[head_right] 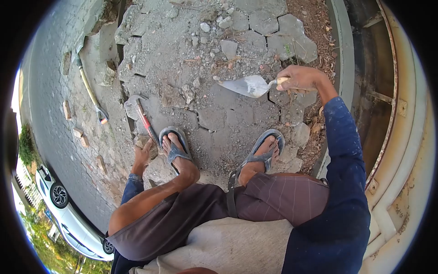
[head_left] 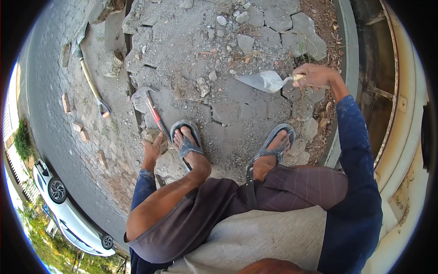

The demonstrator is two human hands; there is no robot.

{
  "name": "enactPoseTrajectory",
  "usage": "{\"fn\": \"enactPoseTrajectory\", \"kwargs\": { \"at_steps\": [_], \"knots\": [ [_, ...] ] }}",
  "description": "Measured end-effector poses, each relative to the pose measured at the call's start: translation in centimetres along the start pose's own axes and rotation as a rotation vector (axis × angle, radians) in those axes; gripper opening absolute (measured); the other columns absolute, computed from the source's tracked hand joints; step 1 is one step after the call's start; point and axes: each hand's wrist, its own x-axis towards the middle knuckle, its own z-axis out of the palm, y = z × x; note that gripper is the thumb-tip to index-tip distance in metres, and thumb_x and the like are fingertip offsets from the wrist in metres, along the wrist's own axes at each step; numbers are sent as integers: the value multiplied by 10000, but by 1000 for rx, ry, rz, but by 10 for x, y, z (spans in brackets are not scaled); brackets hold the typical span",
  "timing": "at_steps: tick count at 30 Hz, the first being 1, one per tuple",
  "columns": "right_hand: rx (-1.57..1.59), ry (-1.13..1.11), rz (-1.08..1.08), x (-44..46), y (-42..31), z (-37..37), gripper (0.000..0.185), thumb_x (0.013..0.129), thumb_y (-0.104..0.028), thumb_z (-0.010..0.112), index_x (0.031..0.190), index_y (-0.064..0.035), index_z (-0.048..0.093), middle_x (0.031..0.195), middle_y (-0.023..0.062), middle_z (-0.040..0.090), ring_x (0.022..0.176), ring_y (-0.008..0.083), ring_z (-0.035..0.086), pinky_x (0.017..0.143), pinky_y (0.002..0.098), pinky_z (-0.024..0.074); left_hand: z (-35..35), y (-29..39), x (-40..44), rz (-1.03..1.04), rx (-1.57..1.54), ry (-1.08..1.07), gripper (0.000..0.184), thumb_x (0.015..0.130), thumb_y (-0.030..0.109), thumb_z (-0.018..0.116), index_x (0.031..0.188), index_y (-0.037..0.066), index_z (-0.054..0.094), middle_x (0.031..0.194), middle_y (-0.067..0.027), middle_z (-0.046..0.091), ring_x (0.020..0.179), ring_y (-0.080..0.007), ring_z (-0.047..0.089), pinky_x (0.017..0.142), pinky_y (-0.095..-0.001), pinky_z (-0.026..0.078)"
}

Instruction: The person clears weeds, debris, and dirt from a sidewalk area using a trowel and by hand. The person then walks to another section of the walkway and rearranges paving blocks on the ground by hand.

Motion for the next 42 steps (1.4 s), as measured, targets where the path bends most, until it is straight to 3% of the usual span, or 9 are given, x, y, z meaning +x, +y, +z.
{"fn": "enactPoseTrajectory", "kwargs": {
  "at_steps": [6, 16, 18, 22, 24, 34, 38, 40, 42],
  "knots": [
    [-123, -200, -155, 33, 30, 39, 366, 800, -388, 728, 912, -53, 637, 633, -2, 546, 484, 112, 529, 411, 284, 413, -2, 4, -1, 74, -48, -91, 615, 843, 350, 738, 1144, -133, 505, 1074, -182, 633, 958, -239, 612, 837, -349, 488],
    [147, 322, 4, -21, 32, -38, 321, 832, -373, 686, 838, -66, 593, 606, 2, 503, 464, 114, 496, 406, 288, 394, 4, 42, -29, 52, -107, -102, 377, 906, 218, 671, 1133, -69, 583, 1054, -83, 643, 926, -169, 600, 815, -316, 485],
    [212, 200, -15, -17, 19, -20, 331, 836, -386, 692, 871, -69, 605, 621, -1, 507, 472, 106, 496, 407, 274, 389, 5, 38, -25, 52, -96, -59, 364, 905, 215, 671, 1121, -67, 593, 1052, -86, 647, 939, -176, 601, 837, -319, 481],
    [48, -122, -116, 13, -23, 42, 335, 828, -381, 709, 882, -60, 628, 627, 9, 525, 500, 124, 525, 439, 287, 404, 4, 27, -18, 55, -104, -57, 395, 902, 216, 674, 1149, -76, 575, 1097, -99, 636, 962, -181, 599, 845, -322, 481],
    [-170, -86, -206, 51, -17, 76, 322, 824, -350, 711, 882, -47, 620, 618, 23, 517, 492, 149, 524, 438, 301, 398, 3, 29, -18, 75, -119, -101, 418, 900, 222, 678, 1161, -82, 561, 1104, -103, 631, 967, -183, 597, 847, -320, 479],
    [70, 385, -172, 30, -11, -44, 337, 886, -374, 639, 896, -39, 608, 605, 30, 514, 489, 142, 509, 444, 324, 402, 2, 11, -9, 56, -76, -24, 528, 876, 259, 703, 1157, -141, 503, 1100, -141, 614, 994, -210, 586, 886, -328, 461],
    [179, 226, -84, 12, -21, -13, 295, 866, -331, 670, 913, -46, 606, 640, 36, 529, 499, 140, 517, 442, 314, 396, -1, 3, 1, 118, -19, -92, 614, 865, 292, 713, 1179, -163, 445, 1136, -170, 594, 1016, -236, 578, 907, -337, 451],
    [-291, 371, -408, 12, 4, 15, 320, 879, -351, 666, 877, -43, 581, 725, 24, 530, 547, 139, 528, 483, 306, 415, 0, 15, -10, 111, -93, -126, 736, 843, 348, 731, 1199, -189, 375, 1144, -220, 578, 1035, -272, 571, 920, -355, 443],
    [-237, 514, -438, -3, 18, 39, 255, 885, -286, 667, 918, -68, 539, 728, 23, 515, 507, 117, 501, 453, 277, 388, 1, 15, -15, 96, -10, -40, 797, 823, 380, 744, 1217, -193, 353, 1132, -247, 575, 1043, -298, 566, 929, -371, 435]
  ]
}}
